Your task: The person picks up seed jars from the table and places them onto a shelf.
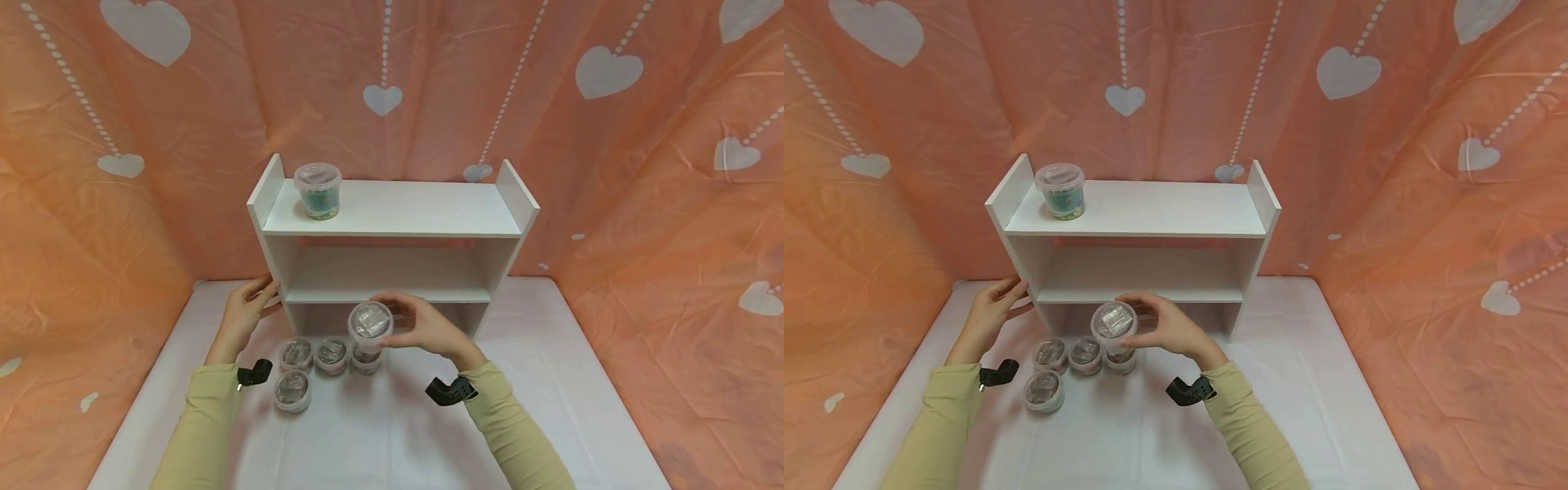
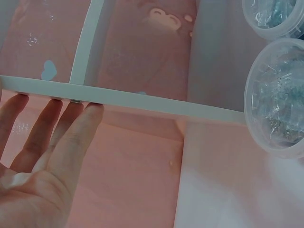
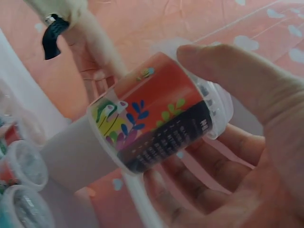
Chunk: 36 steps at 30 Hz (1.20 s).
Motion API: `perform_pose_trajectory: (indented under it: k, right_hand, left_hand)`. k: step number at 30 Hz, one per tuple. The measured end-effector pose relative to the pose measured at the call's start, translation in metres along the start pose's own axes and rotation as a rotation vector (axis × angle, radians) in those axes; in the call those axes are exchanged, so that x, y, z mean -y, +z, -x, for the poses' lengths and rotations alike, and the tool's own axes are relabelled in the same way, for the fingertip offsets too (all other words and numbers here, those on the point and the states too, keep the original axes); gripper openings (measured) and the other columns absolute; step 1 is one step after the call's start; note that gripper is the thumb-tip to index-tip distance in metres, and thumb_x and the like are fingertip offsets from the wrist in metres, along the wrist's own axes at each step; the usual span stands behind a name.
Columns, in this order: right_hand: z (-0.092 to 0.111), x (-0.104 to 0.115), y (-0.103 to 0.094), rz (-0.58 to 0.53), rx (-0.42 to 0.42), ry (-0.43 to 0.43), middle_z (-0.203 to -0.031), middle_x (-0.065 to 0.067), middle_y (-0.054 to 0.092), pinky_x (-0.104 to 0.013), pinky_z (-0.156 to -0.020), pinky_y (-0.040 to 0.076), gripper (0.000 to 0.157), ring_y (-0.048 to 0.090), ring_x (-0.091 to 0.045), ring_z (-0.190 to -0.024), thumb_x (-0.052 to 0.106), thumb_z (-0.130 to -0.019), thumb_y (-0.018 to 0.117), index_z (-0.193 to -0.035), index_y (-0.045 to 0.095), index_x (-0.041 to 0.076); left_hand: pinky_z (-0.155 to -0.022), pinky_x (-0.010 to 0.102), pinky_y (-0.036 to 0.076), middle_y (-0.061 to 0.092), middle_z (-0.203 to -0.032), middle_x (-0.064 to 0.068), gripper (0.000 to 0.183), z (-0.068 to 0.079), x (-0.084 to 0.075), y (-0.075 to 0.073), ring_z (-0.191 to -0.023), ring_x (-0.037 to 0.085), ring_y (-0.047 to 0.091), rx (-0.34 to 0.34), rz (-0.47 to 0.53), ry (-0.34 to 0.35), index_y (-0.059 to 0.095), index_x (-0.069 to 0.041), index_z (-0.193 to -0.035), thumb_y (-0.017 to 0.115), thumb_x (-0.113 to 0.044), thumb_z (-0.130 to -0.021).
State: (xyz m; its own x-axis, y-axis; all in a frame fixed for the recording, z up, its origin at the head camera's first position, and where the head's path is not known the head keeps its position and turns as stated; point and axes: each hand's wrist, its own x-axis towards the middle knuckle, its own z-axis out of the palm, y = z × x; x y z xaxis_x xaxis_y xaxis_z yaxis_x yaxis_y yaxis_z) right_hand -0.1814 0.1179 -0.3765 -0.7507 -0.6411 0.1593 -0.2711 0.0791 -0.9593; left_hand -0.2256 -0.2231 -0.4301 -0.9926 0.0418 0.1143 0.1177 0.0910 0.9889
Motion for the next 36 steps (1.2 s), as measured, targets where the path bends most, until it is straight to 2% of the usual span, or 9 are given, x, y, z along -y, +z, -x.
perform_pose_trajectory:
  k: [4,8,12,26,36]
  right_hand:
    - [-0.001,0.003,-0.009,-0.006,-0.021,0.007,-0.124,-0.013,0.055,-0.043,-0.096,0.049,0.064,0.052,-0.027,-0.114,-0.01,-0.077,0.075,-0.134,0.048,-0.001]
    - [-0.004,-0.001,-0.018,-0.006,-0.041,-0.027,-0.124,-0.013,0.055,-0.044,-0.095,0.05,0.064,0.052,-0.027,-0.114,-0.01,-0.076,0.076,-0.133,0.05,0.001]
    - [-0.005,0.007,-0.026,-0.004,-0.055,-0.066,-0.123,-0.012,0.056,-0.044,-0.094,0.051,0.062,0.052,-0.027,-0.113,-0.008,-0.076,0.077,-0.132,0.052,0.002]
    - [-0.009,0.05,-0.055,-0.002,-0.095,-0.139,-0.121,-0.015,0.056,-0.04,-0.093,0.051,0.06,0.055,-0.028,-0.11,0.006,-0.08,0.078,-0.133,0.05,0.0]
    - [-0.015,0.082,-0.073,-0.029,-0.121,-0.184,-0.122,-0.015,0.056,-0.032,-0.093,0.05,0.061,0.055,-0.027,-0.109,0.005,-0.082,0.076,-0.134,0.047,-0.004]
  left_hand:
    - [-0.085,0.025,0.054,0.038,-0.142,0.028,0.06,0.0,0.0,0.0,-0.111,0.011,0.055,-0.007,0.005,0.001,0.038,0.008,-0.142,0.056,-0.03,-0.098]
    - [-0.085,0.026,0.054,0.038,-0.141,0.029,0.06,-0.001,0.0,0.001,-0.106,0.005,0.055,-0.008,0.013,0.007,0.039,0.008,-0.141,0.056,-0.029,-0.098]
    - [-0.086,0.028,0.054,0.038,-0.141,0.03,0.06,0.0,0.0,0.001,-0.106,0.004,0.055,-0.003,0.01,0.014,0.038,0.008,-0.141,0.056,-0.029,-0.098]
    - [-0.087,0.029,0.053,0.038,-0.141,0.029,0.06,0.0,0.0,0.001,-0.106,0.005,0.055,-0.004,0.003,0.015,0.038,0.008,-0.141,0.055,-0.03,-0.098]
    - [-0.087,0.03,0.053,0.038,-0.142,0.029,0.061,-0.001,0.001,0.001,-0.106,0.005,0.055,-0.007,0.001,0.012,0.038,0.008,-0.141,0.056,-0.031,-0.098]
